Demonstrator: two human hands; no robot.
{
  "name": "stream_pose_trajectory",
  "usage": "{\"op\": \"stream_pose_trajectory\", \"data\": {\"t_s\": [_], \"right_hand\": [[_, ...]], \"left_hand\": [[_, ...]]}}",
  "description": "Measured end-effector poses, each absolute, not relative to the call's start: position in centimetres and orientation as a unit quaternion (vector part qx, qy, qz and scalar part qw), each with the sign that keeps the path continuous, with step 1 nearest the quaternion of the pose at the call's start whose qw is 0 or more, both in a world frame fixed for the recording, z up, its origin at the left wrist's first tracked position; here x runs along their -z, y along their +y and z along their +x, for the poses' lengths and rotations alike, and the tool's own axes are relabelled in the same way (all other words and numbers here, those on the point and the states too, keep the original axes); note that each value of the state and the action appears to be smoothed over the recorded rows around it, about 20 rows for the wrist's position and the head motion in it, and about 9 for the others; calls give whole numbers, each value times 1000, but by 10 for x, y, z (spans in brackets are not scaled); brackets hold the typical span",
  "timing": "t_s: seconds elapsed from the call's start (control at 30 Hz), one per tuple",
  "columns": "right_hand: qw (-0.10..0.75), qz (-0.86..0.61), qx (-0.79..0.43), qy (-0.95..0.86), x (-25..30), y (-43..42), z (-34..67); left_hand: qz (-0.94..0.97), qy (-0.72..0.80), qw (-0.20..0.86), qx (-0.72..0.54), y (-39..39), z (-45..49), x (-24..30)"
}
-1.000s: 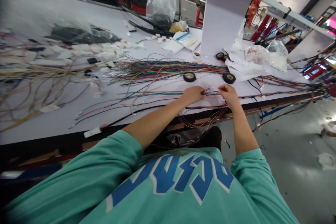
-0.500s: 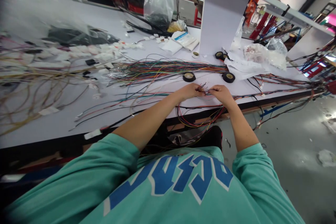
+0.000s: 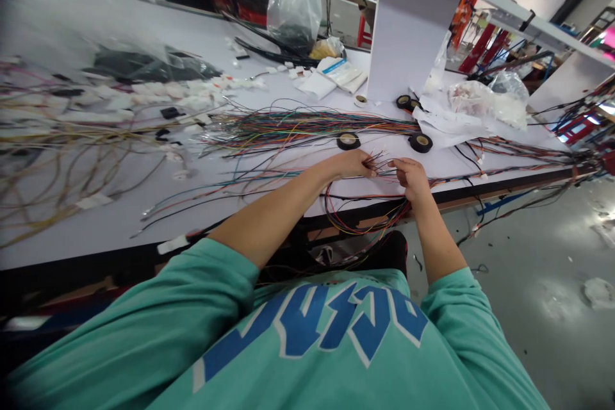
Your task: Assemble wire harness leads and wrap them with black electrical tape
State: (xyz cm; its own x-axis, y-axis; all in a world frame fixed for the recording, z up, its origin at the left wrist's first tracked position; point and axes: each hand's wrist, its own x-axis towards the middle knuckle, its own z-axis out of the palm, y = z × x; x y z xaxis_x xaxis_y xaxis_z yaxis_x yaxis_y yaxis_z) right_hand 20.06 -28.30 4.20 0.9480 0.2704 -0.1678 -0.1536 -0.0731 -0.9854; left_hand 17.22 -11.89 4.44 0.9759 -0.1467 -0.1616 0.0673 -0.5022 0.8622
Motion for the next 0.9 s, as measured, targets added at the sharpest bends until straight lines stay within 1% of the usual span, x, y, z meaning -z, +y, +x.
{"op": "stream_pose_trajectory", "data": {"t_s": [0.17,0.23,0.33,0.43,0.5,0.57,0.63,0.67,0.73,0.8,0.83,0.9], "right_hand": [[714,-679,-167,-20,-40,-290,204],[722,-671,-168,-16,-39,-293,206],[733,-660,-161,-16,-40,-297,208],[714,-683,-143,-49,-47,-299,207],[682,-715,-126,-86,-55,-298,205],[637,-751,-115,-130,-64,-296,204],[575,-790,-107,-184,-72,-294,203],[538,-808,-107,-216,-75,-293,203],[474,-828,-110,-279,-80,-292,202],[449,-827,-117,-317,-83,-293,202],[457,-822,-121,-317,-83,-293,202],[503,-809,-124,-278,-82,-296,204]], "left_hand": [[854,-18,508,109,-118,176,-38],[874,-22,475,98,-115,176,-35],[915,-8,395,82,-107,175,-31],[931,14,360,58,-100,169,-32],[920,33,391,-4,-102,162,-34],[881,55,466,-60,-110,154,-38],[838,57,537,-73,-123,148,-41],[832,46,549,-69,-131,146,-43],[857,24,513,-50,-144,146,-46],[900,35,433,-28,-152,149,-49],[917,47,396,-17,-155,151,-50],[938,60,342,-14,-158,155,-50]]}}
